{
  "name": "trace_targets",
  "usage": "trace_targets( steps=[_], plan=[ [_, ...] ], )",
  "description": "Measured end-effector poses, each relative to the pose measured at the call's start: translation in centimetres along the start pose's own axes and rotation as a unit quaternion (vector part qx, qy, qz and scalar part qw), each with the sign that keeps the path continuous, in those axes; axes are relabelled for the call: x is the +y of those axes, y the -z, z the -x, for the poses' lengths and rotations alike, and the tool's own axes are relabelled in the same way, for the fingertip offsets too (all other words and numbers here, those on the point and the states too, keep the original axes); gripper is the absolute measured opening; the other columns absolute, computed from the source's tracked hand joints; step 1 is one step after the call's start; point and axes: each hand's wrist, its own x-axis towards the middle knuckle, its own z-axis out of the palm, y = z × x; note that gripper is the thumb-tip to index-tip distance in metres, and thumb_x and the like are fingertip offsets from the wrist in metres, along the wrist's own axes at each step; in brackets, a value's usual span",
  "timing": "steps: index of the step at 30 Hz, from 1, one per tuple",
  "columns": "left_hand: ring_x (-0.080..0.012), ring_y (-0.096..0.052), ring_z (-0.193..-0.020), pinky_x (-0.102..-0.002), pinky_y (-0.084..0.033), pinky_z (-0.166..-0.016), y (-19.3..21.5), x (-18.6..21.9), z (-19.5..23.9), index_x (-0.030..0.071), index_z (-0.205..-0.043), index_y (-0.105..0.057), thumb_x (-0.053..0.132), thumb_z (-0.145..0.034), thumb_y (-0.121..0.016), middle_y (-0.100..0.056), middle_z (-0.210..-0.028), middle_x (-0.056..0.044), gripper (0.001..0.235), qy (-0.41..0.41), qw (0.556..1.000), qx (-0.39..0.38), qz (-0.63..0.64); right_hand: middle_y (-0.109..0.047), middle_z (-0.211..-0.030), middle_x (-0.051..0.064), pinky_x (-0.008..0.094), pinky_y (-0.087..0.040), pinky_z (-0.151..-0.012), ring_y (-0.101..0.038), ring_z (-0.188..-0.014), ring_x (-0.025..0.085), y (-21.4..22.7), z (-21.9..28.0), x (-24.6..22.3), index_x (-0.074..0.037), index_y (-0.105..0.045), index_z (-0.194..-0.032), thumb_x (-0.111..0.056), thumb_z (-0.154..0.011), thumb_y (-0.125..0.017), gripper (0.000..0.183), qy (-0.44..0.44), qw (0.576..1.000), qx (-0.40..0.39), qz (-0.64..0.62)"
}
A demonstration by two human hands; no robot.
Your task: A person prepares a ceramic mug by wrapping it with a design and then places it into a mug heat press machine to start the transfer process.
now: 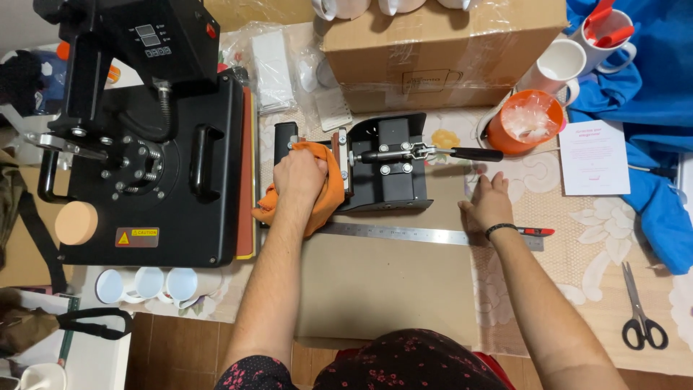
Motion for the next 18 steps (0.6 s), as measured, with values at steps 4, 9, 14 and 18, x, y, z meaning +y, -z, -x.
trace_targets(
  steps=[4, 9, 14, 18],
  plan=[
    [-0.041, -0.074, -0.084, -0.053, -0.059, -0.076, 0.2, 0.1, 0.9, 0.0, -0.082, -0.075, 0.025, -0.089, -0.057, -0.072, -0.077, -0.022, 0.032, 0.008, 1.0, -0.006, -0.001, -0.025, -0.159, 0.033, 0.052, -0.031, -0.12, -0.022, -0.149, 0.048, -0.1, 0.1, 0.2, 0.002, -0.041, -0.152, -0.035, -0.08, -0.081, 0.09, 0.009, 1.0, 0.005, 0.006],
    [-0.0413, -0.074, -0.084, -0.054, -0.059, -0.075, 0.6, -0.2, 2.2, -0.001, -0.083, -0.075, 0.025, -0.089, -0.058, -0.071, -0.076, -0.022, 0.032, 0.008, 1.0, -0.017, 0.006, -0.025, -0.159, 0.032, 0.053, -0.032, -0.12, -0.023, -0.149, 0.047, -0.1, 0.2, 0.1, 0.001, -0.041, -0.152, -0.036, -0.082, -0.08, 0.088, 0.011, 1.0, 0.006, 0.004],
    [-0.0409, -0.074, -0.085, -0.053, -0.059, -0.077, 0.9, -0.4, 3.6, -0.001, -0.082, -0.074, 0.024, -0.09, -0.059, -0.071, -0.077, -0.023, 0.03, 0.02, 0.999, -0.014, 0.032, -0.024, -0.161, 0.032, 0.053, -0.032, -0.12, -0.021, -0.15, 0.047, -0.8, -0.2, 0.9, 0.0, -0.041, -0.152, -0.038, -0.081, -0.08, 0.09, 0.013, 1.0, 0.007, 0.01],
    [-0.0423, -0.074, -0.086, -0.054, -0.058, -0.077, 0.7, -0.7, 4.4, -0.002, -0.084, -0.074, 0.027, -0.09, -0.06, -0.071, -0.078, -0.023, 0.033, 0.023, 0.999, -0.022, 0.033, -0.025, -0.16, 0.032, 0.054, -0.033, -0.119, -0.023, -0.149, 0.046, -0.9, -0.4, 1.0, 0.0, -0.042, -0.153, -0.037, -0.081, -0.08, 0.089, 0.013, 1.0, 0.01, 0.008]
  ],
)
